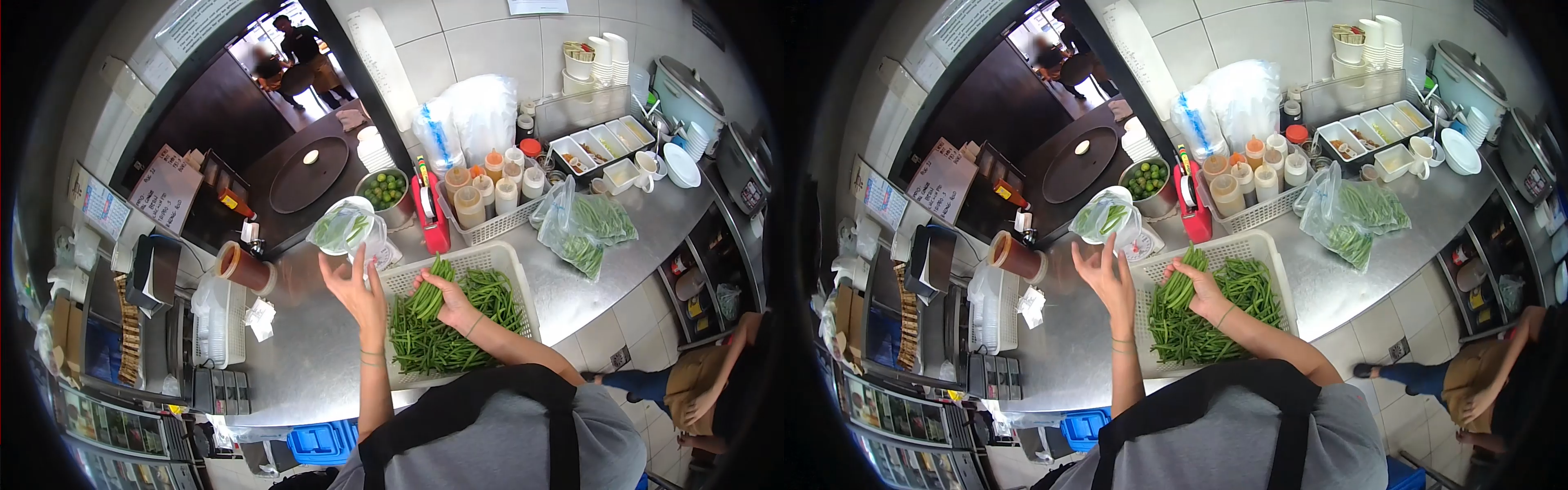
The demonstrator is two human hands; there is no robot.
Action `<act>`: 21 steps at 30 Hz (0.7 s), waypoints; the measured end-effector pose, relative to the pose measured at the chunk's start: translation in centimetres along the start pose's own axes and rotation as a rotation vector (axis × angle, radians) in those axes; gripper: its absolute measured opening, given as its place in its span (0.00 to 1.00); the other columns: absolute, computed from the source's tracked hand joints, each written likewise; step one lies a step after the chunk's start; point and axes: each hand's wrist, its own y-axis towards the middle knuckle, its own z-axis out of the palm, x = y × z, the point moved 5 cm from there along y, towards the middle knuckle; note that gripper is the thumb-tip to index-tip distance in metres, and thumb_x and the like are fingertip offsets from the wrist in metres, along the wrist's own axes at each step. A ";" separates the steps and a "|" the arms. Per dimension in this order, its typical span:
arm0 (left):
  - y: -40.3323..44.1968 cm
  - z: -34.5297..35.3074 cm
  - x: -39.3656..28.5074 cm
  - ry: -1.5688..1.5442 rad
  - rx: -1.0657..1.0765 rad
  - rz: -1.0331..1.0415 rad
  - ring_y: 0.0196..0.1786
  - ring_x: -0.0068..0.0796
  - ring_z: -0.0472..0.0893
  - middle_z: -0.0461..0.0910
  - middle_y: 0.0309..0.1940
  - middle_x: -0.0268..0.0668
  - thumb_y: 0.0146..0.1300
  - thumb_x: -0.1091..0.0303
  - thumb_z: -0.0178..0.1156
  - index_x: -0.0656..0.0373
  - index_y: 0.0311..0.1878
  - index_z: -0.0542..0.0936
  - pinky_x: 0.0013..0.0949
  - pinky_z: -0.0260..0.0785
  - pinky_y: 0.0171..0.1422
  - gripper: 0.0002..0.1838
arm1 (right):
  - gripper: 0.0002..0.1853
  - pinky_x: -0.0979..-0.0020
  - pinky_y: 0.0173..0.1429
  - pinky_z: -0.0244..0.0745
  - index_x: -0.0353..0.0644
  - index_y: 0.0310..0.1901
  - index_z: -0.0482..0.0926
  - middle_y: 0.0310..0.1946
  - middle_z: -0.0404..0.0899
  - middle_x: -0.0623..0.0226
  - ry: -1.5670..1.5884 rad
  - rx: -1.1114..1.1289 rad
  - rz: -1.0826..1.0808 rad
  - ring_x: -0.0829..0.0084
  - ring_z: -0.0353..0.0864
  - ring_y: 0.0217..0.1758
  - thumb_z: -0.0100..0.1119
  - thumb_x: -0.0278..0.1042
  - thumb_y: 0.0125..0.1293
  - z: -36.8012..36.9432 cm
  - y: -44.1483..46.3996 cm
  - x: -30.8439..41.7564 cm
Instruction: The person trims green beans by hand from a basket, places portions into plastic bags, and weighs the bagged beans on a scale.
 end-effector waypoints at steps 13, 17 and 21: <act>7.5 -0.9 3.1 -0.483 0.149 -0.150 0.45 0.24 0.79 0.66 0.64 0.44 0.55 0.84 0.47 0.68 0.60 0.69 0.24 0.75 0.37 0.25 | 0.06 0.61 0.42 0.78 0.45 0.38 0.75 0.31 0.79 0.67 0.110 0.052 0.090 0.70 0.81 0.36 0.61 0.31 0.60 -1.5 1.0 -0.8; 6.4 -4.5 1.5 -0.763 0.164 -0.266 0.48 0.17 0.74 0.64 0.66 0.39 0.57 0.83 0.48 0.63 0.64 0.66 0.17 0.69 0.37 0.28 | 0.07 0.60 0.42 0.78 0.44 0.39 0.73 0.31 0.78 0.65 0.113 0.058 0.020 0.69 0.80 0.37 0.60 0.29 0.61 -2.8 2.2 -1.1; 4.4 -5.6 -0.7 -0.992 0.334 -0.372 0.33 0.10 0.71 0.63 0.66 0.33 0.58 0.82 0.52 0.61 0.67 0.63 0.15 0.65 0.32 0.31 | 0.08 0.61 0.41 0.79 0.43 0.39 0.72 0.31 0.77 0.65 0.139 -0.013 -0.030 0.69 0.80 0.36 0.60 0.27 0.60 -3.1 3.0 -0.4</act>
